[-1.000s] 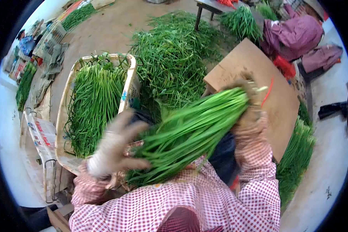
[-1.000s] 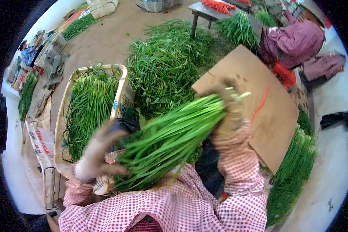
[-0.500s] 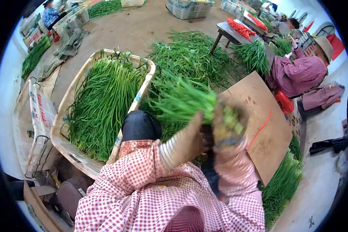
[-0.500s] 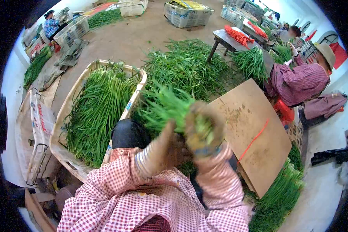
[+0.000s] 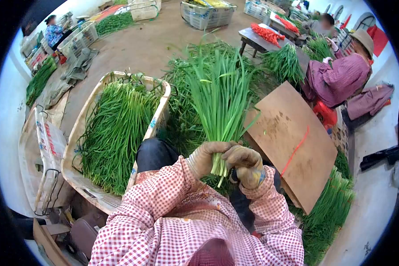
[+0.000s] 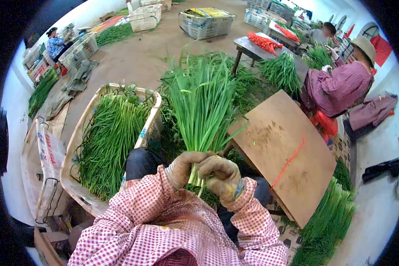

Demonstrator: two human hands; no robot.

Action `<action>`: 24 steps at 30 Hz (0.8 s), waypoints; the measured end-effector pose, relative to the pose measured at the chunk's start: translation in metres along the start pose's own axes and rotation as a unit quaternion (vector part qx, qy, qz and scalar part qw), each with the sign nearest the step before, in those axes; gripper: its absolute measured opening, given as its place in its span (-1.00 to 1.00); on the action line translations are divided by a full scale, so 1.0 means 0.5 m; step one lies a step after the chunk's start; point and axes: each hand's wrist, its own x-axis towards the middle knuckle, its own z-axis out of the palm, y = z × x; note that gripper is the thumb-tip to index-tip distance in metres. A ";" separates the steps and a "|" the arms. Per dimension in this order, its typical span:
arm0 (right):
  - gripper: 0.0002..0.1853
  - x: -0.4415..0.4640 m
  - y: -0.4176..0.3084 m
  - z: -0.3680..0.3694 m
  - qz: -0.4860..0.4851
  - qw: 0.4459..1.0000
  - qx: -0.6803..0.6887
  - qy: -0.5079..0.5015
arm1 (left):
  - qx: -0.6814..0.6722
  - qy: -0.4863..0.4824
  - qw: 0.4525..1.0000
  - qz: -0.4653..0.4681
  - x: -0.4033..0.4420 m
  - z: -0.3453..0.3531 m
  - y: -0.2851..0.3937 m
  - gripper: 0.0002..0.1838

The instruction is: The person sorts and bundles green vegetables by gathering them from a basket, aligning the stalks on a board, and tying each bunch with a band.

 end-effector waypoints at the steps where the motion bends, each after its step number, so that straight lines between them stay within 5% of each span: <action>1: -0.56 -0.016 0.003 -0.001 -0.001 1.000 0.000 0.007 | -0.001 0.000 1.000 -0.007 0.005 -0.008 -0.008 -0.46; 3: -0.71 -0.047 0.010 -0.006 0.038 0.985 -0.051 0.162 | 0.075 0.019 0.997 0.002 0.022 -0.032 -0.024 -0.44; 5: -0.76 -0.055 0.021 -0.015 -0.107 0.959 -0.133 0.228 | 0.069 0.008 0.997 -0.015 0.031 -0.039 -0.037 -0.36; 7: -0.72 -0.075 -0.009 -0.043 -0.032 0.890 -0.248 0.381 | 0.103 0.000 0.994 0.022 0.041 -0.027 -0.043 -0.28; 9: -0.62 -0.113 0.035 -0.160 -0.039 0.913 -0.176 0.367 | 0.108 -0.013 0.994 -0.016 0.052 -0.013 -0.038 -0.21; 10: -0.56 -0.124 0.053 -0.208 0.022 0.946 0.005 0.324 | 0.157 -0.046 0.986 -0.007 0.065 0.000 -0.037 -0.18; 13: -0.44 -0.062 0.012 -0.213 0.060 0.990 0.044 0.123 | 0.228 -0.105 0.968 0.022 0.126 0.017 -0.047 -0.11; 15: -0.28 -0.014 0.004 -0.266 -0.074 0.974 -0.039 0.211 | 0.599 -0.153 0.766 0.176 0.177 0.040 -0.026 -0.18; 16: -0.24 0.003 0.003 -0.300 -0.123 0.951 -0.100 0.265 | 0.591 -0.132 0.794 0.063 0.208 0.054 -0.012 -0.26; 18: -0.31 0.035 -0.039 -0.362 -0.149 0.911 -0.194 0.333 | 0.596 -0.164 0.772 0.149 0.288 0.077 -0.004 -0.29; 19: -0.44 0.058 -0.092 -0.374 -0.194 0.964 0.030 0.178 | 0.600 -0.183 0.754 0.195 0.339 0.072 -0.005 -0.28; 21: -0.55 0.046 -0.138 -0.434 -0.227 0.941 0.250 0.015 | 0.625 -0.177 0.748 0.138 0.384 0.093 0.008 -0.20; 24: -0.54 -0.025 -0.144 -0.589 -0.175 0.960 0.150 0.158 | 0.659 -0.224 0.703 0.150 0.452 0.095 0.009 -0.01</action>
